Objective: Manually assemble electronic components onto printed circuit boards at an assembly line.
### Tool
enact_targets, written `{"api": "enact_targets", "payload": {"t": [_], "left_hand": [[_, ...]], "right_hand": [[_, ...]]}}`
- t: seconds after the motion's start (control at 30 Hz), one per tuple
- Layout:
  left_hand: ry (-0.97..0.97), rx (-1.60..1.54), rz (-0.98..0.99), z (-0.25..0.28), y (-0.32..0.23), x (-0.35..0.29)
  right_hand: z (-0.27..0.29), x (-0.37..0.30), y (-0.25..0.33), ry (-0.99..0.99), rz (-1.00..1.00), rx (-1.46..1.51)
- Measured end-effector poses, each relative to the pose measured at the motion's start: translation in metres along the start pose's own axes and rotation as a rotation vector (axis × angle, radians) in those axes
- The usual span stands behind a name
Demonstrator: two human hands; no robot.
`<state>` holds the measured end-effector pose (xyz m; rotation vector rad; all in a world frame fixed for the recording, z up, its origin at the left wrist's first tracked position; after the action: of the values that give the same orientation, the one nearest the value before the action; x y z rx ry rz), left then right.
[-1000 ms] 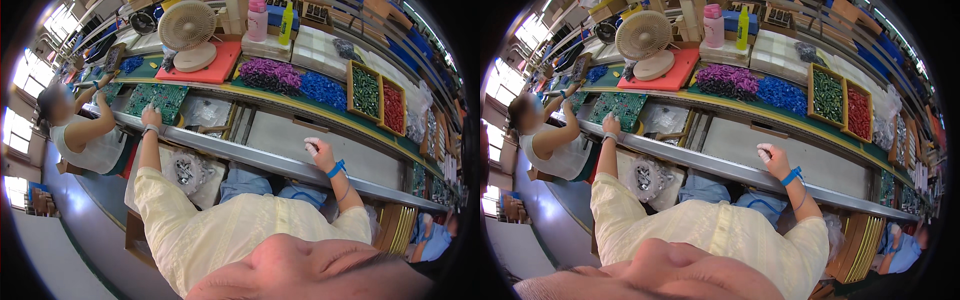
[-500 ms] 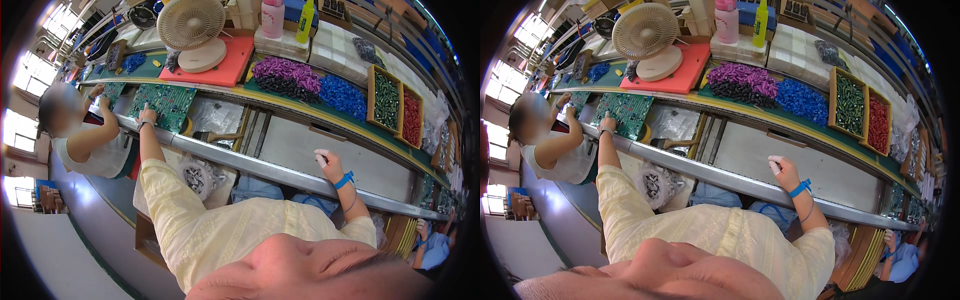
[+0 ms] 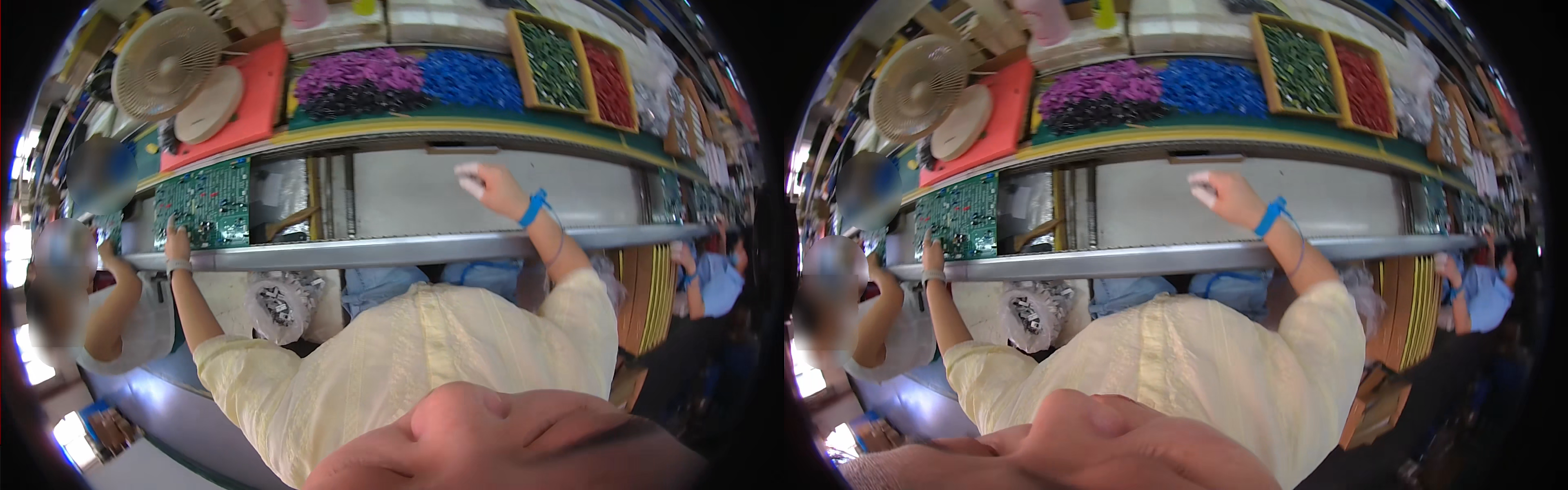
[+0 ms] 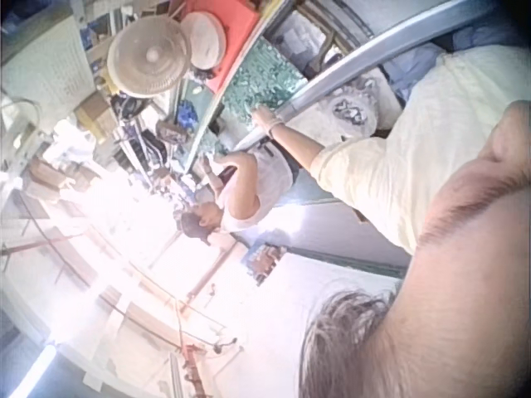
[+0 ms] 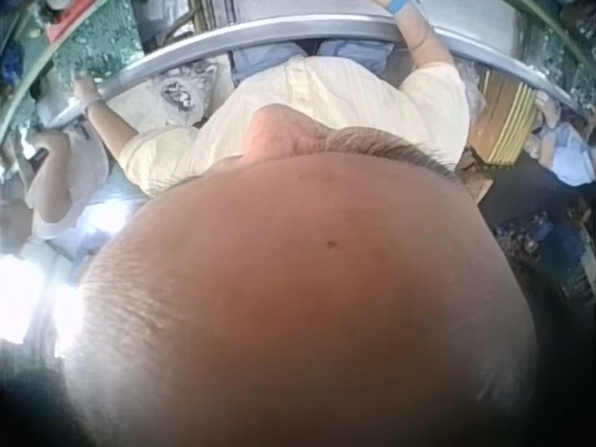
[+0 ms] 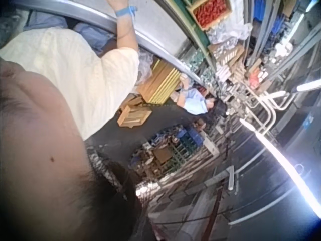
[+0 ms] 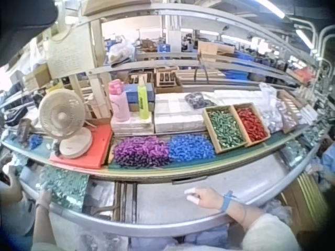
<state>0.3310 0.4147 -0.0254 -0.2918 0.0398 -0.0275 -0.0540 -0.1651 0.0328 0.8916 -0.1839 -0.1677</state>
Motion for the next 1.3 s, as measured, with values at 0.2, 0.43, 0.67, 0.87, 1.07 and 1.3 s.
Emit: {"api": "enact_targets", "payload": {"t": [0.2,0.43,0.67,0.87,1.07,1.3], "left_hand": [[0.048,-0.128,-0.045,-0.012,-0.044,-0.025],[0.116,-0.16,-0.106,-0.022,-0.083,-0.053],[0.378,-0.424,-0.018,-0.034,-0.159,-0.108],[0.46,-0.381,-0.341,-0.051,-0.223,-0.156],[0.759,-0.522,-0.431,-0.075,-0.293,-0.213],[0.289,-0.237,-1.046,-0.041,-0.451,-0.199]], "right_hand": [[0.061,0.049,-0.018,-0.134,-0.042,-0.201],[0.064,0.099,-0.04,-0.223,0.114,-0.549],[0.059,0.101,-0.052,-0.313,0.122,-0.557],[0.148,0.075,-0.025,-0.522,0.278,-0.535],[0.313,0.016,-0.142,-0.575,-0.605,-0.87],[0.343,-0.014,-0.268,-0.34,-0.853,-0.697]]}}
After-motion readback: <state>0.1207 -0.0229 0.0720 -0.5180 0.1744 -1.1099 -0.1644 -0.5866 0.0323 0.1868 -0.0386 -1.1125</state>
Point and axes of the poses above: each hand's wrist, its own x-axis towards the middle knuckle, its own z-axis out of the back of the hand, y = z × x, the point moved 10 cm from there along x, towards the middle knuckle, and after that the axes turned 3 degrees about x, right-handed, at the moved point
